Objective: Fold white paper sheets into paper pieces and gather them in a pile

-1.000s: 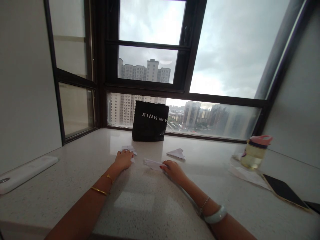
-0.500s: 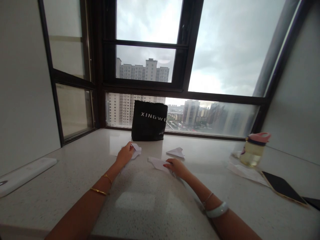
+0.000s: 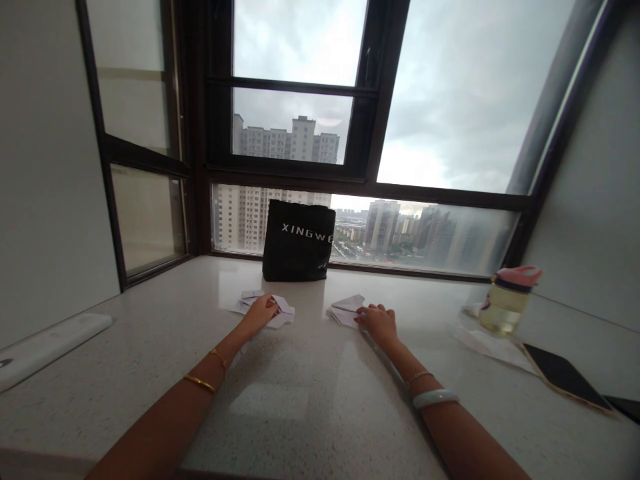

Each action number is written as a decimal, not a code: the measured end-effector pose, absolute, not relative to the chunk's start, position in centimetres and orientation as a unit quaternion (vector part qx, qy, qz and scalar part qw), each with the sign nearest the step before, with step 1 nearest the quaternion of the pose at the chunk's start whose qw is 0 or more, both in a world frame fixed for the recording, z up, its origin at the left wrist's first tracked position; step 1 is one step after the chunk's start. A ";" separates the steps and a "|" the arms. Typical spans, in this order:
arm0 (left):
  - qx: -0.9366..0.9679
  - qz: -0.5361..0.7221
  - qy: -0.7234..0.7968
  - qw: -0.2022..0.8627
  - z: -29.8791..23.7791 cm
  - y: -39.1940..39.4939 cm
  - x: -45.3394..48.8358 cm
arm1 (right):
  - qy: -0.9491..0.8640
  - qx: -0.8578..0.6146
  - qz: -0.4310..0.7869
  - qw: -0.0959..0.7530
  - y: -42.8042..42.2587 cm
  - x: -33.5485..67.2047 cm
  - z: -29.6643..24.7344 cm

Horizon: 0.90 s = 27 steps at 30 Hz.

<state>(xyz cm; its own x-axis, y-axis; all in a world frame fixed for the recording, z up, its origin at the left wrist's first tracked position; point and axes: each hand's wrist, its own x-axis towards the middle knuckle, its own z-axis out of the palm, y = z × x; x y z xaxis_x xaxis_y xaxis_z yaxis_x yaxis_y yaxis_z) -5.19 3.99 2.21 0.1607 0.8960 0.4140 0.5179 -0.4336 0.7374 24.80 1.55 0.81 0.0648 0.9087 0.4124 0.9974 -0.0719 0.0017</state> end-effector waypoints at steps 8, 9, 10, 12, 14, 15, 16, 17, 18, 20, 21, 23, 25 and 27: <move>0.737 0.419 0.475 0.236 2.0 4.1 -5.2 | -0.658 -0.712 -0.202 0.140 1.5 24.8 0.8; 0.738 0.417 0.475 0.234 2.0 4.2 -5.2 | -0.657 -0.712 -0.204 0.140 1.5 24.8 0.8; 0.740 0.415 0.476 0.232 2.0 4.2 -5.2 | -0.656 -0.712 -0.206 0.142 1.5 24.8 0.8; 0.744 0.410 0.477 0.226 2.0 4.2 -5.2 | -0.653 -0.712 -0.210 0.149 1.5 24.8 0.7; 0.748 0.405 0.479 0.218 2.0 4.1 -5.2 | -0.648 -0.712 -0.214 0.161 1.4 24.7 0.6; 0.749 0.402 0.481 0.213 2.0 4.0 -5.2 | -0.646 -0.712 -0.216 0.169 1.4 24.6 0.6; 0.751 0.400 0.483 0.207 2.0 4.0 -5.2 | -0.645 -0.711 -0.217 0.178 1.4 24.6 0.7; 0.752 0.398 0.486 0.201 2.0 3.9 -5.2 | -0.643 -0.710 -0.216 0.188 1.3 24.5 0.7; 0.752 0.397 0.488 0.196 2.1 3.9 -5.3 | -0.642 -0.708 -0.215 0.199 1.2 24.5 0.8; 0.754 0.395 0.490 0.188 2.2 3.8 -5.3 | -0.640 -0.704 -0.210 0.225 1.1 24.3 1.1; 0.756 0.394 0.488 0.187 2.3 3.8 -5.4 | -0.641 -0.700 -0.205 0.239 1.0 24.1 1.3; 0.762 0.393 0.478 0.190 2.4 3.7 -5.3 | -0.653 -0.683 -0.186 0.267 0.8 23.5 1.6; 0.774 0.389 0.458 0.202 2.6 3.5 -5.1 | -0.686 -0.652 -0.150 0.287 0.4 22.4 1.9; 0.789 0.379 0.431 0.218 2.7 3.0 -4.8 | -0.731 -0.607 -0.098 0.296 0.0 20.7 2.0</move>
<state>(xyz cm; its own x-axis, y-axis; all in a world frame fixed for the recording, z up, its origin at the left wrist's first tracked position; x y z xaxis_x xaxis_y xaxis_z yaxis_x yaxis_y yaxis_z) -4.75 3.02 2.66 0.3410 0.8454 0.4111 0.5146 -0.5338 0.6710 20.68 -0.03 1.97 -0.0885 0.8287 0.5527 0.9454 0.2447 -0.2154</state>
